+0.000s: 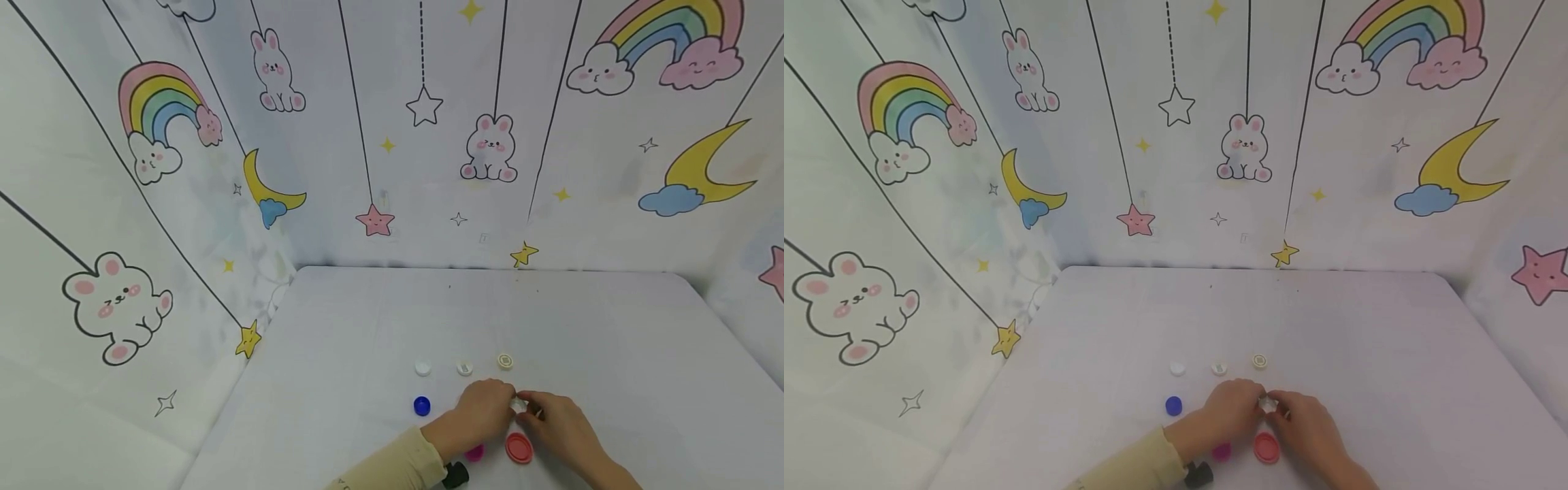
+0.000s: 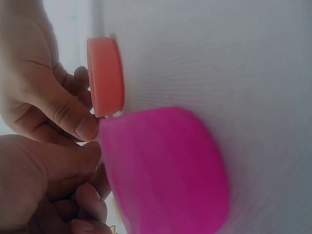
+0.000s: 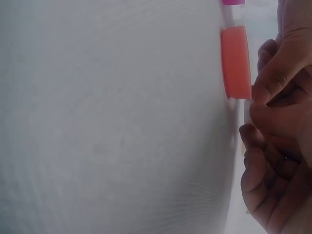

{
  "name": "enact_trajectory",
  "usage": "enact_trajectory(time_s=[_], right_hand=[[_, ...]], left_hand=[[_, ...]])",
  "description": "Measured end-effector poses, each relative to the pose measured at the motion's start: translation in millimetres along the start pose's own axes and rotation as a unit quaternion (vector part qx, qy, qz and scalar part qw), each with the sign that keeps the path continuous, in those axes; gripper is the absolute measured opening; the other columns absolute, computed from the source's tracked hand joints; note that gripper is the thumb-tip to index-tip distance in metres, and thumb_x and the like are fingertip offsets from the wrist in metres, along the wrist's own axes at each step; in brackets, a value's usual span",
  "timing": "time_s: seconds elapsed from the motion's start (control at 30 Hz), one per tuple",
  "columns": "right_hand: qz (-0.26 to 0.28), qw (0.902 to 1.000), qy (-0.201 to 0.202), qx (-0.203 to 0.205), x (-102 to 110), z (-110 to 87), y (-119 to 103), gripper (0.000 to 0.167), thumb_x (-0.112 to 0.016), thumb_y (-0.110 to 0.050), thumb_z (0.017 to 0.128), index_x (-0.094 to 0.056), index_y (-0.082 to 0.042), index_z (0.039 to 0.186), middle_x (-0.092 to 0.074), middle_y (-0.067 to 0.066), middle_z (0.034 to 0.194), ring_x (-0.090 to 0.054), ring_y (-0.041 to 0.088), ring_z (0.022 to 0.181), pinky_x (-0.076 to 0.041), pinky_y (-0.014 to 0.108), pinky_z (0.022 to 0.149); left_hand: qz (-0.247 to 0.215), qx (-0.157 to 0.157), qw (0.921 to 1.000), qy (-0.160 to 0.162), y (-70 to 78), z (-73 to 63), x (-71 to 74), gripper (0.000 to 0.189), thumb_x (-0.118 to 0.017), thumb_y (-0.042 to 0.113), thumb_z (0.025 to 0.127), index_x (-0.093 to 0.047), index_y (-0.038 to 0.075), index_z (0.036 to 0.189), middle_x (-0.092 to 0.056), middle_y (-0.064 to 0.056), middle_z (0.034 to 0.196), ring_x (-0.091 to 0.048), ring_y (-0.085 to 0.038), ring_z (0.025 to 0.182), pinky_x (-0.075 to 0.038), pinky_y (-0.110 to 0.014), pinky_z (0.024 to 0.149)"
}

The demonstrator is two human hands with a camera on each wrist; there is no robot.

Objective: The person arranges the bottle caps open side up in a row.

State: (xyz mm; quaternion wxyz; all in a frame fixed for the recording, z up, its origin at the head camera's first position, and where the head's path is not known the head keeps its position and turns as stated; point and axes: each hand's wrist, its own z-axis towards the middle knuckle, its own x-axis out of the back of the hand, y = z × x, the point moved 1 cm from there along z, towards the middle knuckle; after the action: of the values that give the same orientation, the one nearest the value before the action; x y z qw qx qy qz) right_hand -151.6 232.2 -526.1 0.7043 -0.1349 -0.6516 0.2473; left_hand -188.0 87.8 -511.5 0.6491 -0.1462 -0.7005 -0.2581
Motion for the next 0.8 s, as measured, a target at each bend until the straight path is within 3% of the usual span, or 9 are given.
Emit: enact_trajectory(time_s=[0.33,0.8], right_hand=[[0.002,1.0,-0.008,-0.001,-0.7,0.5,1.0,0.032,-0.082,-0.009,0.074,-0.073,-0.012,0.105,-0.058,-0.015,0.069,-0.047,-0.001,0.061,-0.042,0.025,0.059],[0.007,0.9997,-0.024,-0.003,-0.2,1.1,0.1,0.031,-0.079,-0.007,0.075,-0.072,-0.008,0.105,-0.053,-0.013,0.067,-0.044,0.001,0.06,-0.04,0.024,0.057]], left_hand=[[0.021,0.007,0.9996,-0.016,3.6,-0.7,3.4,0.014,-0.075,0.034,0.086,-0.072,0.025,0.096,-0.059,0.012,0.071,-0.049,-0.002,0.059,-0.04,-0.02,0.051],[0.015,0.012,0.9997,-0.013,3.1,0.2,-0.9,0.015,-0.074,0.035,0.086,-0.072,0.026,0.098,-0.059,0.013,0.072,-0.05,-0.001,0.06,-0.04,-0.02,0.051]])
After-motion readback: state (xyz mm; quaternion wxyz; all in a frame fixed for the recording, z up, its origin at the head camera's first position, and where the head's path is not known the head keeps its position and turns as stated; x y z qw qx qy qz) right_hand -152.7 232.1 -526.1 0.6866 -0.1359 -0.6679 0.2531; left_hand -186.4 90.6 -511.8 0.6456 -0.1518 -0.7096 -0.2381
